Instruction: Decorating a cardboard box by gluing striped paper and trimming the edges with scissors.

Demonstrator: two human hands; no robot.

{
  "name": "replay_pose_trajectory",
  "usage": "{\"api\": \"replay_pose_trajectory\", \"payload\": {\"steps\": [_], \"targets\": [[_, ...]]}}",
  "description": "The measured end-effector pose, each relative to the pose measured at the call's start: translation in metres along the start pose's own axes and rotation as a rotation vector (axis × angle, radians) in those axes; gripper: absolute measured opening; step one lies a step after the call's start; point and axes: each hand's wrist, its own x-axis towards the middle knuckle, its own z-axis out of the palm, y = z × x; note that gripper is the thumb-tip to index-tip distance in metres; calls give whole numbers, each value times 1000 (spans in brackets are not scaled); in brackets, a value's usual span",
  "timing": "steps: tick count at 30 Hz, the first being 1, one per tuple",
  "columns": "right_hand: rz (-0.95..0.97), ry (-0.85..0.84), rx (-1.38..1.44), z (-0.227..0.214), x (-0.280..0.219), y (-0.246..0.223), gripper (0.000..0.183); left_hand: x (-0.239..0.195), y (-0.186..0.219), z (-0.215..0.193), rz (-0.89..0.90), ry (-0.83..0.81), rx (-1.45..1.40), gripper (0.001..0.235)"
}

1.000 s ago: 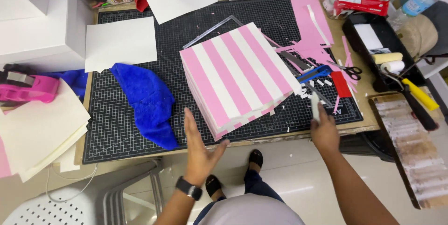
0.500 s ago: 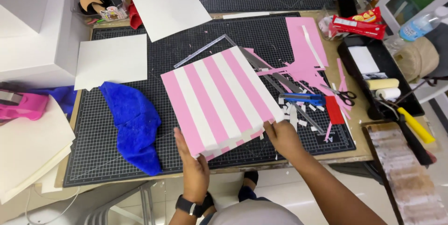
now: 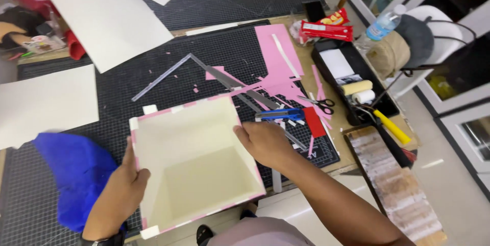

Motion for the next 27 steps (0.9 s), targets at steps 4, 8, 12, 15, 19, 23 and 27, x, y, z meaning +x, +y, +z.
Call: {"api": "replay_pose_trajectory", "payload": {"steps": [4,8,12,15,19,23,27], "targets": [[283,-161,271,-69,-7,24,72,10,6,-2,-45,33,-102,92],[672,461,346,-63,5,249,22,29,-35,16,255,154,-105,88],[956,833,124,-53,-13,410,29,7,-11,21,77,237,-124,81],[913,902,-231,-26,-6,497,48,22,-36,40,93,321,-106,88],[1095,609,-18,-46,8,496,76,21,-28,51,11,408,-128,93],[1144,678,349,-48,22,511,59,13,-17,52,-38,376,-97,97],[776,848,456,-45,7,529,27,8,-9,50,-70,394,-115,89]]}}
